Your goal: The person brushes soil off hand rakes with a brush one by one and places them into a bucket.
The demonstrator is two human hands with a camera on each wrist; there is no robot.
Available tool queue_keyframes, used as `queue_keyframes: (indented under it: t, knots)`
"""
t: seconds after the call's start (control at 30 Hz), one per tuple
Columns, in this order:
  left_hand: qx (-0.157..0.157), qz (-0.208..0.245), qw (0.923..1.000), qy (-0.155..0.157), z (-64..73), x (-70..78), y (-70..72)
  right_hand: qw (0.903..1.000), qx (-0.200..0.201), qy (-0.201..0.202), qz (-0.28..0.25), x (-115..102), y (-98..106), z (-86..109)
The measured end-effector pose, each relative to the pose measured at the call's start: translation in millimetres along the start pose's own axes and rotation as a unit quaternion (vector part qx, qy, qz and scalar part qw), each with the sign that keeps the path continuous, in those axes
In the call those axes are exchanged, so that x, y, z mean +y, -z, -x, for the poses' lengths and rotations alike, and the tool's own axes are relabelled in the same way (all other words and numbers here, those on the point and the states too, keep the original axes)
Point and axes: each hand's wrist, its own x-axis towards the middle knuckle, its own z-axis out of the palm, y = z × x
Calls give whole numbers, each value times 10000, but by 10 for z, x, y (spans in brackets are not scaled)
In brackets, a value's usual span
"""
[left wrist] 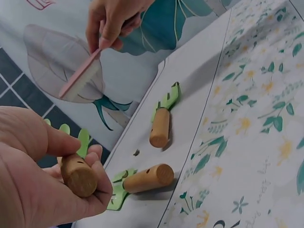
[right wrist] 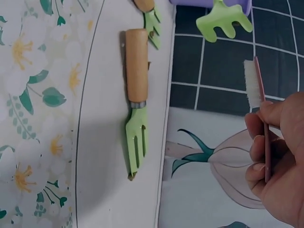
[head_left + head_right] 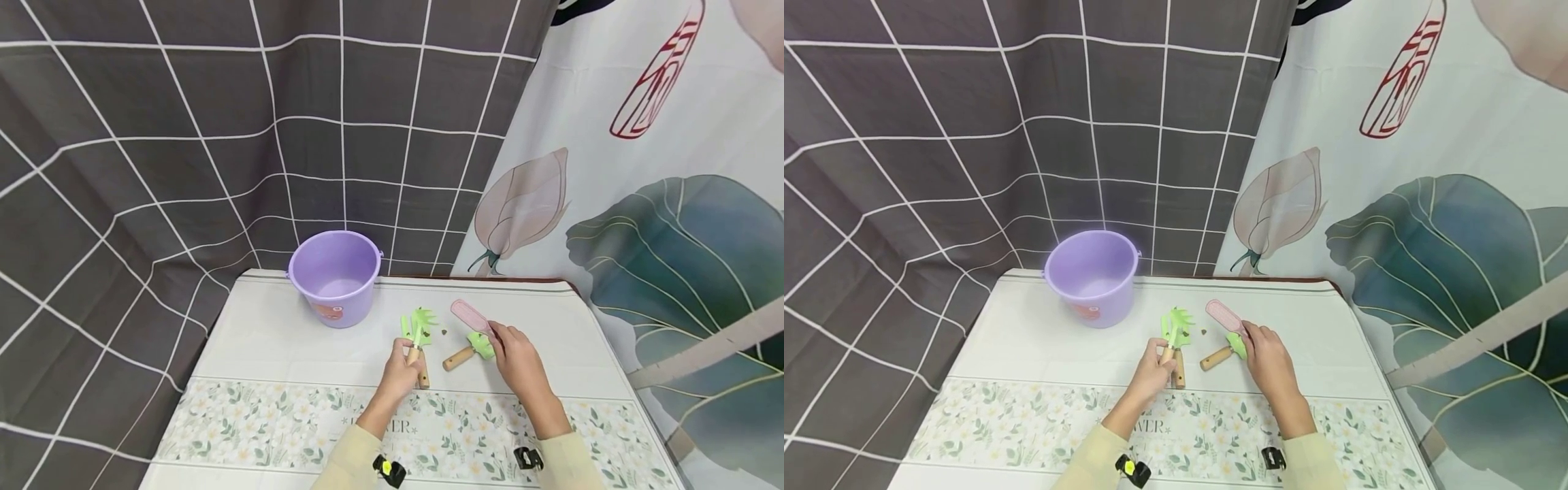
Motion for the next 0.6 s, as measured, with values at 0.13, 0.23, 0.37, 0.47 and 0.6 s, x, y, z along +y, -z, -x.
queue_keyframes:
  t: [0.13, 0.23, 0.37, 0.47, 0.6]
  knots:
    - [83, -265, 9996, -108, -13, -16, 15, 9998, -24, -128, -171, -13, 6, -8]
    - [188, -454, 9985, -240, -27, -36, 26, 9993, -25, -207, -296, -26, 5, -18]
    - [346, -819, 9951, -444, -45, -63, 51, 9989, -2, -246, -409, -40, 10, -18]
    - [504, -1109, 9903, -673, -56, -83, 79, 9987, -11, -267, -436, -40, 21, -10]
    - [826, -1462, 9806, -1007, -65, -100, 101, 9987, -23, -250, -442, -29, 38, -6]
